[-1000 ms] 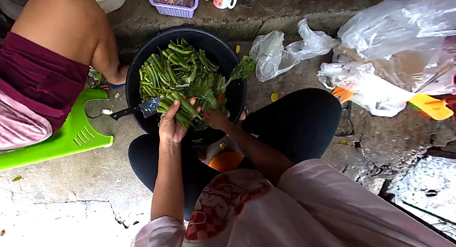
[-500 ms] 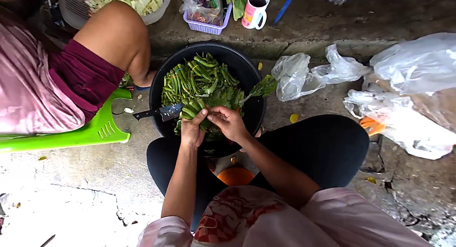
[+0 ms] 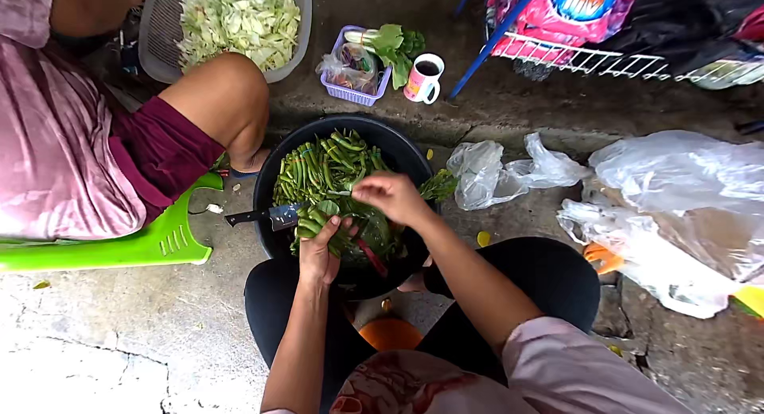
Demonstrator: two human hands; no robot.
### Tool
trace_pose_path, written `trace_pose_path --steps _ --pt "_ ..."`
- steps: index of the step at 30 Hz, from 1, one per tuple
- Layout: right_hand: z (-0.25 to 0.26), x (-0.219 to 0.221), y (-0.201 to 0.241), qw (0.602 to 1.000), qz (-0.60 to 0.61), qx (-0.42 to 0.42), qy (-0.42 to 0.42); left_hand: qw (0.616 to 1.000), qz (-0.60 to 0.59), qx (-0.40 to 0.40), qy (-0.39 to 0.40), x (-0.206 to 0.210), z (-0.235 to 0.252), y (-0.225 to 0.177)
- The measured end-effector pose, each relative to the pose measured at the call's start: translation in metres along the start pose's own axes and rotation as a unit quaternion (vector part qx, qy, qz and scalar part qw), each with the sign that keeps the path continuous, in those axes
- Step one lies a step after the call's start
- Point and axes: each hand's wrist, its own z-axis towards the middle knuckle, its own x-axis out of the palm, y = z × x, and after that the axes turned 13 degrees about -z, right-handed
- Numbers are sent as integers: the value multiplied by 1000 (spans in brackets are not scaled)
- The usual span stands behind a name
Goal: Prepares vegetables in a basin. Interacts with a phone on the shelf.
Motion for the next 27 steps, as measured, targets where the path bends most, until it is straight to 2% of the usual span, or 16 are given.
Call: trace_pose_path --steps 4,8,10,15,18,21,24,27 --pt "97 -28 -53 992 -67 64 -90 999 20 -49 12 3 -3 -6" --pt "199 -45 -117 976 -152 117 -102 997 28 -74 -3 -4 1 -4" --pt "244 -49 -142 969 -153 160 -113 996 37 -76 -21 -7 3 -5" --pt "334 -50 -173 943 -158 251 -149 994 65 -82 -1 -15 11 -7" --pt "362 -44 -178 922 -219 302 -103 993 89 -74 -2 -19 16 -11" --pt "367 -41 -180 909 -250 324 -81 993 101 -60 -17 -19 19 -14" --pt "357 -47 -181 915 -243 304 -106 995 91 -46 -19 -18 18 -12" --pt "339 -61 -170 931 -208 251 -166 994 96 -39 -39 -14 13 -10"
